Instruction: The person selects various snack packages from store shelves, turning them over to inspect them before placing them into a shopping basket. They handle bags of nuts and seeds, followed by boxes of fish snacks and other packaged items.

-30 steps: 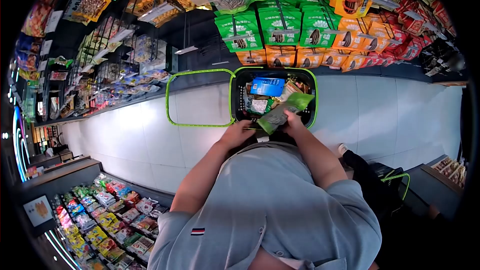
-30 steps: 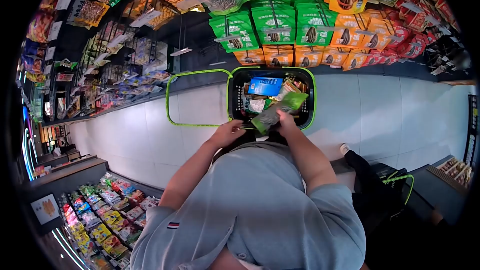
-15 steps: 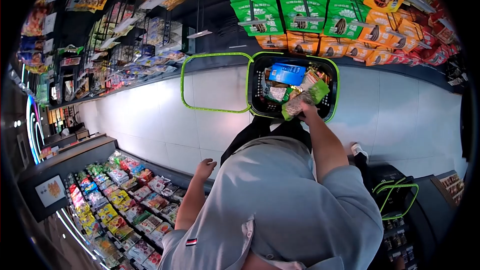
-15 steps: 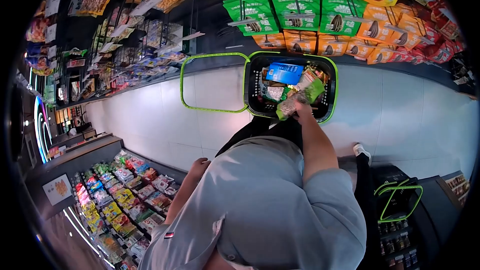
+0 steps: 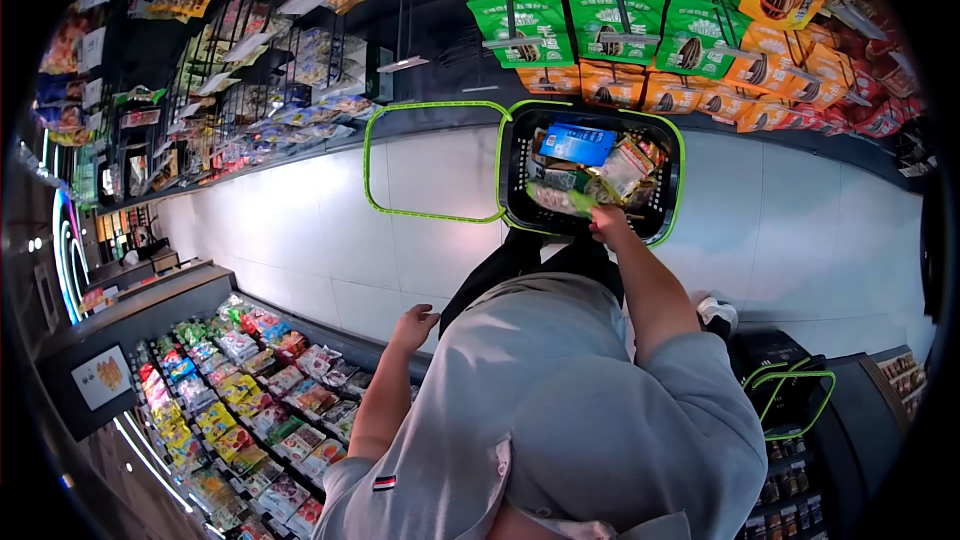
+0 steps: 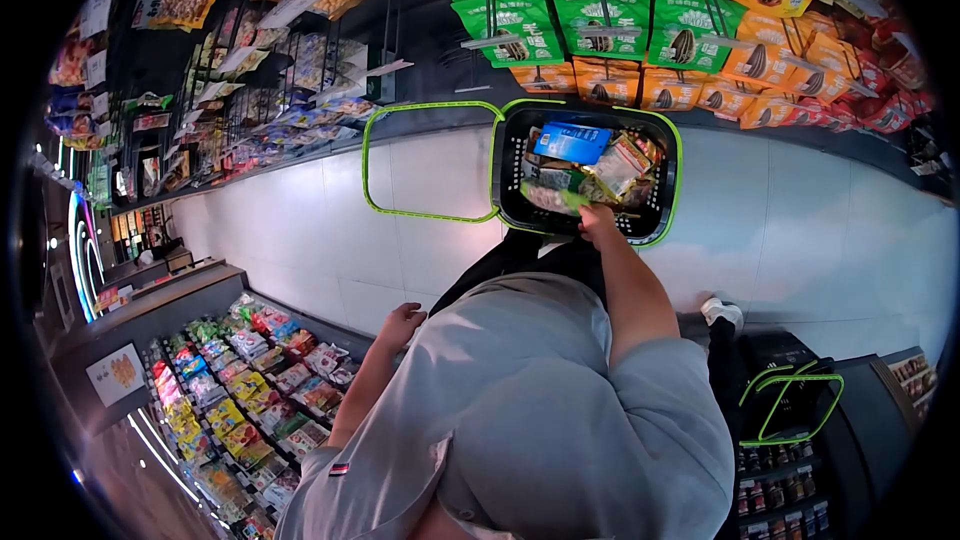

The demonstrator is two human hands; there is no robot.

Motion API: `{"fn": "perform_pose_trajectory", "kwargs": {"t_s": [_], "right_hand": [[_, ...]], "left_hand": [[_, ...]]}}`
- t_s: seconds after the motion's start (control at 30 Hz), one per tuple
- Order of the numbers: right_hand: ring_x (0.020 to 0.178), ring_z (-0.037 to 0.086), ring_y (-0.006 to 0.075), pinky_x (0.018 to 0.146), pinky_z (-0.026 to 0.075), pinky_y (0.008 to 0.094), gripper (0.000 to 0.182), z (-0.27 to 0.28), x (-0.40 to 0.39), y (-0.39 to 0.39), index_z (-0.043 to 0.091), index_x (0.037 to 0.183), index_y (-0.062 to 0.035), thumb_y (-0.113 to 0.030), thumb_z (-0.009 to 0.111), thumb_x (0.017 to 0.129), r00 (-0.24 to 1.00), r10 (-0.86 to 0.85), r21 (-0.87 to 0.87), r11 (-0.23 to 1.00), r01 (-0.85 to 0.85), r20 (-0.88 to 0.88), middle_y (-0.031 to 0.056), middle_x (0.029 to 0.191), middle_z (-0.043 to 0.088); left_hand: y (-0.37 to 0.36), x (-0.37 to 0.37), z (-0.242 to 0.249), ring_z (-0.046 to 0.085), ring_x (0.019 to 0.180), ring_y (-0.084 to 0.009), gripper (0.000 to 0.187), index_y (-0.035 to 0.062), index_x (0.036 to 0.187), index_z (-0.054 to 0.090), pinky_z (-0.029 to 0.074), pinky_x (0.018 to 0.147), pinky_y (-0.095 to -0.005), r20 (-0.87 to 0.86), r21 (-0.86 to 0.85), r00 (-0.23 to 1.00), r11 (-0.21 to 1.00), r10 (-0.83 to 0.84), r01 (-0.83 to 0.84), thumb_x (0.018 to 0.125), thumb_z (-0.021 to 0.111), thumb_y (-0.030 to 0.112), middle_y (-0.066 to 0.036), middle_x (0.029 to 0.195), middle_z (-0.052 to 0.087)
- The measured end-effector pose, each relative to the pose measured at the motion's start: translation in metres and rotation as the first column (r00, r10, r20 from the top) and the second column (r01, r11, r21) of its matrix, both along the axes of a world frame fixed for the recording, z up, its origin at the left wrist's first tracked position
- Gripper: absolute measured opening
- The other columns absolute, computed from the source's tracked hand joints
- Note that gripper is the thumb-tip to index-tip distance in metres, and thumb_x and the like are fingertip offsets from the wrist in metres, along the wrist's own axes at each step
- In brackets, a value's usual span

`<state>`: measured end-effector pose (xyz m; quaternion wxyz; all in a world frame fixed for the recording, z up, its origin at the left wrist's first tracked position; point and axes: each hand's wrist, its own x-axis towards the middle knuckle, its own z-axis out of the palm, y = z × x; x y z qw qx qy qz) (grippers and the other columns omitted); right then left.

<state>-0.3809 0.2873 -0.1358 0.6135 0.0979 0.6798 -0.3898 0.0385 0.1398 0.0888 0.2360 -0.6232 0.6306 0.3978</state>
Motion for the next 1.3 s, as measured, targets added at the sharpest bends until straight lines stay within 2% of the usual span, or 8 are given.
{"fn": "perform_pose_trajectory", "kwargs": {"t_s": [0.47, 0.53, 0.63, 0.67, 0.83, 0.9, 1.0, 1.3], "right_hand": [[0.045, 0.057, 0.0222, 0.041, 0.047, 0.0348, 0.027, 0.011, -0.014, 0.060, 0.066, 0.078, 0.0006, -0.024, 0.057, 0.081, 0.830, 0.418, 0.280, 0.902, -0.330, -0.369, 0.0105, 0.057, 0.058], [0.068, 0.066, 0.0311, 0.066, 0.053, 0.0417, 0.029, 0.019, -0.008, 0.047, 0.069, 0.086, -0.0032, -0.028, 0.058, 0.079, 0.775, 0.451, 0.298, 0.889, -0.348, -0.443, 0.0168, 0.076, 0.067], [0.077, 0.066, 0.0327, 0.073, 0.052, 0.0417, 0.030, 0.043, 0.003, 0.023, 0.069, 0.089, -0.0060, -0.033, 0.061, 0.077, 0.841, 0.371, 0.279, 0.920, -0.276, -0.393, 0.0160, 0.082, 0.068], [0.049, 0.058, 0.0190, 0.045, 0.047, 0.0316, 0.027, 0.024, 0.010, 0.023, 0.066, 0.085, 0.0000, -0.026, 0.060, 0.082, 0.754, 0.365, 0.243, 0.930, -0.275, -0.546, 0.0093, 0.064, 0.061], [0.057, 0.060, 0.0162, 0.046, 0.048, 0.0297, 0.029, 0.076, 0.051, 0.010, 0.064, 0.096, -0.0004, -0.026, 0.062, 0.082, 0.829, 0.310, 0.258, 0.944, -0.208, -0.466, 0.0090, 0.070, 0.062], [0.056, 0.062, 0.0183, 0.056, 0.050, 0.0342, 0.028, 0.093, 0.078, 0.013, 0.068, 0.089, -0.0044, -0.029, 0.061, 0.080, 0.869, 0.300, 0.314, 0.932, -0.180, -0.393, 0.0075, 0.066, 0.066], [0.091, 0.064, 0.0324, 0.084, 0.051, 0.0389, 0.035, 0.090, 0.109, 0.031, 0.070, 0.094, -0.0076, -0.036, 0.063, 0.076, 0.705, 0.550, 0.441, 0.822, -0.361, -0.448, 0.0162, 0.093, 0.068], [0.091, 0.065, 0.0318, 0.084, 0.050, 0.0386, 0.037, 0.124, 0.140, -0.029, 0.066, 0.100, -0.0051, -0.035, 0.060, 0.081, 0.658, 0.686, 0.546, 0.695, -0.467, -0.310, 0.0170, 0.095, 0.068]], "left_hand": [[-0.059, -0.009, -0.031, 0.062, 0.102, -0.0319, 0.052, 0.0027, 0.120, 0.058, 0.048, 0.089, -0.0378, -0.047, -0.066, 0.996, 0.995, -0.079, 0.076, 0.080, 0.065, 0.035, -0.019, 0.107, 0.065], [-0.079, 0.001, -0.045, 0.062, 0.101, -0.0315, 0.053, 0.0030, 0.119, 0.058, 0.048, 0.088, -0.0382, -0.028, -0.111, 0.997, 0.991, -0.077, 0.073, 0.079, 0.066, 0.036, -0.019, 0.107, 0.065], [-0.118, 0.022, -0.079, 0.062, 0.101, -0.0315, 0.054, 0.0036, 0.118, 0.057, 0.049, 0.088, -0.0386, -0.020, -0.139, 0.996, 0.986, -0.091, 0.087, 0.078, 0.067, 0.038, -0.019, 0.108, 0.065], [-0.135, 0.025, -0.084, 0.061, 0.103, -0.0327, 0.057, 0.0033, 0.120, 0.055, 0.048, 0.090, -0.0396, -0.023, -0.122, 0.996, 0.989, -0.090, 0.087, 0.077, 0.067, 0.038, -0.020, 0.109, 0.064], [-0.233, 0.051, -0.142, 0.057, 0.108, -0.0357, 0.065, 0.0000, 0.122, 0.051, 0.045, 0.094, -0.0396, -0.011, -0.154, 0.999, 0.988, -0.032, 0.030, 0.074, 0.070, 0.038, -0.024, 0.111, 0.062], [-0.272, 0.063, -0.168, 0.057, 0.109, -0.0358, 0.066, -0.0005, 0.123, 0.050, 0.045, 0.093, -0.0398, -0.011, -0.210, 1.000, 0.978, 0.019, -0.021, 0.073, 0.071, 0.038, -0.025, 0.113, 0.060], [-0.324, 0.082, -0.218, 0.057, 0.108, -0.0376, 0.076, -0.0008, 0.127, 0.043, 0.045, 0.094, -0.0415, 0.008, -0.270, 0.994, 0.957, 0.113, -0.106, 0.070, 0.074, 0.038, -0.025, 0.116, 0.059], [-0.395, 0.102, -0.323, 0.052, 0.113, -0.0403, 0.089, -0.0034, 0.135, 0.030, 0.044, 0.094, -0.0429, -0.152, -0.229, 0.909, 0.881, 0.389, -0.415, 0.068, 0.076, 0.033, -0.027, 0.121, 0.054]]}}
